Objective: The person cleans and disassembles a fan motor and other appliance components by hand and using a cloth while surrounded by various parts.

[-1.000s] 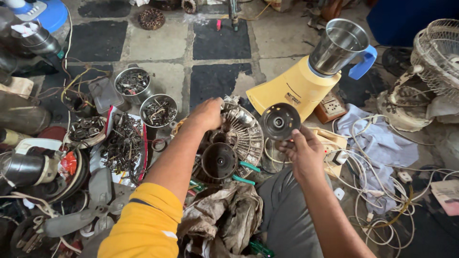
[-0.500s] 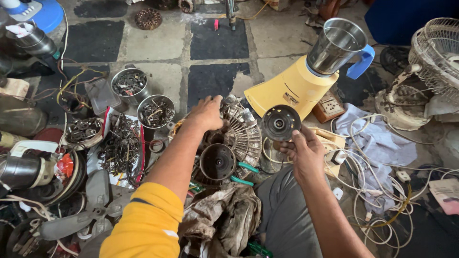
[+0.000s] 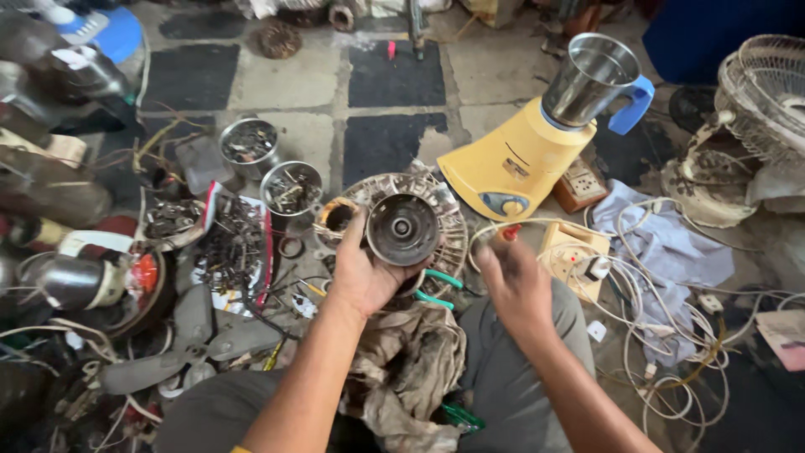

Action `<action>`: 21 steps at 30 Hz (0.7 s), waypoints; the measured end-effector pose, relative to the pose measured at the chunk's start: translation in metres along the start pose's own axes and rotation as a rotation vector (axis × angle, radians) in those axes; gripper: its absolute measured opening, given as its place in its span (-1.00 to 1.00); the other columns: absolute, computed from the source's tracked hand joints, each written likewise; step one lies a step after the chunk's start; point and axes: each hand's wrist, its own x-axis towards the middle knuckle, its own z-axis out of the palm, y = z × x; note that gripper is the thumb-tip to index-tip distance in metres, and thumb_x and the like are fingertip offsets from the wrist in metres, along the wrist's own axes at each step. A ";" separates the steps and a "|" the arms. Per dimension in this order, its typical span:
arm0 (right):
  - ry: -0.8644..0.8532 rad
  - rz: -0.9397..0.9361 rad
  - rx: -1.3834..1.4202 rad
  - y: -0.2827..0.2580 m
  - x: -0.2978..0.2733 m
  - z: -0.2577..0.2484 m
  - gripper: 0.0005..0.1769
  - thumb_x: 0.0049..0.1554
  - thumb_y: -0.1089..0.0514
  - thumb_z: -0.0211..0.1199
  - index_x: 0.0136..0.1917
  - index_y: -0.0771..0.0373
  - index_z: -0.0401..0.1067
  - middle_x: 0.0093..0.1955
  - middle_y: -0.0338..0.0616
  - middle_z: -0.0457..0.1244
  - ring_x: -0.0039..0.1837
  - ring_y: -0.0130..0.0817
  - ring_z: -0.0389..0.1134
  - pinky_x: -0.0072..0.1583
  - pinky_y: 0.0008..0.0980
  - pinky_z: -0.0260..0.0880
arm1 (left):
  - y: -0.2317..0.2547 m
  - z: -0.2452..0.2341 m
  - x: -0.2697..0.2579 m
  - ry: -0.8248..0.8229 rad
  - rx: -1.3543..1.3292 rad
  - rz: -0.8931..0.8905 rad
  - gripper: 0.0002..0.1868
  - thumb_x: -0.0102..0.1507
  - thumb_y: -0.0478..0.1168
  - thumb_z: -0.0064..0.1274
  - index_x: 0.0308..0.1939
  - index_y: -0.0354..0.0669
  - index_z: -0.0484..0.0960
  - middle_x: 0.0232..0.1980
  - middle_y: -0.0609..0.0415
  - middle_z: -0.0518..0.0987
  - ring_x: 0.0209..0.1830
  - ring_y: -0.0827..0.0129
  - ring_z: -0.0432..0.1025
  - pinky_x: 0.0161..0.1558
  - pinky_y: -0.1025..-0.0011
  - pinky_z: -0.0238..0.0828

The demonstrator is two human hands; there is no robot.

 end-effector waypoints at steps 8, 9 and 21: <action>-0.577 -0.163 -0.169 0.009 -0.095 0.009 -0.62 0.00 0.04 0.46 0.02 0.29 0.54 -0.14 0.03 0.39 -0.12 -0.17 0.45 -0.03 -0.24 0.47 | 0.001 -0.002 -0.036 0.003 0.021 0.071 -0.36 0.39 0.32 -0.06 0.28 -0.08 0.50 0.17 -0.05 0.59 0.13 0.12 0.46 0.08 0.05 0.40; -0.642 -0.012 -0.070 0.007 -0.095 0.010 -0.69 0.08 0.05 0.42 0.01 0.28 0.53 -0.17 -0.02 0.41 -0.14 -0.26 0.47 -0.01 -0.30 0.49 | 0.002 0.000 -0.041 -0.003 0.044 0.079 -0.37 0.39 0.33 -0.06 0.27 -0.08 0.51 0.15 -0.05 0.59 0.12 0.12 0.46 0.08 0.04 0.39; -0.510 -0.947 -0.192 -0.087 -0.039 -0.019 0.08 0.07 -0.22 0.37 0.60 0.37 -0.01 0.63 0.22 -0.06 0.63 0.13 0.00 0.55 0.00 0.03 | -0.020 0.023 -0.084 0.164 0.204 -0.039 -0.35 0.32 0.26 -0.14 0.22 -0.16 0.55 0.08 -0.01 0.67 0.01 0.27 0.58 0.09 0.25 0.50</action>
